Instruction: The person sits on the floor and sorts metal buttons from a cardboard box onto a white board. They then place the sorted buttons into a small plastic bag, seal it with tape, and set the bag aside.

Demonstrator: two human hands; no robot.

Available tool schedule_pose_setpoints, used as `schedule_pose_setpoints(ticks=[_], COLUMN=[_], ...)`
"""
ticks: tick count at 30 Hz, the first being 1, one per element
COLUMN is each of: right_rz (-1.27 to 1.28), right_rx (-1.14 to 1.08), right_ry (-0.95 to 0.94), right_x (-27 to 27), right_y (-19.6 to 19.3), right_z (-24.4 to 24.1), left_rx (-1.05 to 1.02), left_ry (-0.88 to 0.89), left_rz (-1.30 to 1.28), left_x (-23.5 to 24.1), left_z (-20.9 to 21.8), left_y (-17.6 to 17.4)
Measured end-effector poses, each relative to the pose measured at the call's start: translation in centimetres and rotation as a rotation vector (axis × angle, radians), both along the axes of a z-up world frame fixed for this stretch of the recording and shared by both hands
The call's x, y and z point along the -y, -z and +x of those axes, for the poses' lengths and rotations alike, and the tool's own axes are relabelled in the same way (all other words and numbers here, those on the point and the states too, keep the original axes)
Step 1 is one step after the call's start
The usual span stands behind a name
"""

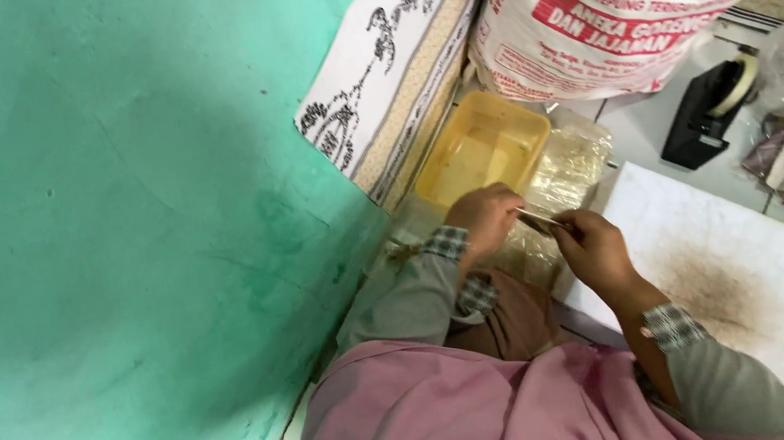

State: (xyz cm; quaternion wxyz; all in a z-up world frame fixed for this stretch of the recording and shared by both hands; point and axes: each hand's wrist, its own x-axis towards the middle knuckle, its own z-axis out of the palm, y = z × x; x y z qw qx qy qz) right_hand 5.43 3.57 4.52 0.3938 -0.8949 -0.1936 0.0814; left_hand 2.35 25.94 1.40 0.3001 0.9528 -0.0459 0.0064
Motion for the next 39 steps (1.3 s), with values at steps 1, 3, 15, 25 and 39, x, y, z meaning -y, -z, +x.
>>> schedule_pose_setpoints(ticks=[1, 3, 15, 25, 39], right_rz=[0.000, 0.044, -0.773, -0.849, -1.099], right_rx=[0.002, 0.074, 0.343, 0.227, -0.055], right_ry=[-0.003, -0.016, -0.412, -0.542, -0.713], right_x=[-1.5, -4.7, -13.1, -13.8, -17.0], right_y=[1.2, 3.0, 7.9, 8.6, 1.8], right_z=[0.8, 3.2, 7.8, 8.0, 4.8], left_rx=[0.002, 0.000, -0.006, 0.078, -0.507], left_ry=[-0.003, -0.033, 0.037, 0.128, 0.240], left_rz=[0.000, 0.057, 0.473, 0.517, 0.611], left_x=[-1.5, -4.6, -9.5, -9.2, -7.6], left_z=[0.2, 1.2, 6.0, 6.6, 6.2], left_y=[-0.2, -0.9, 6.5, 7.4, 8.2])
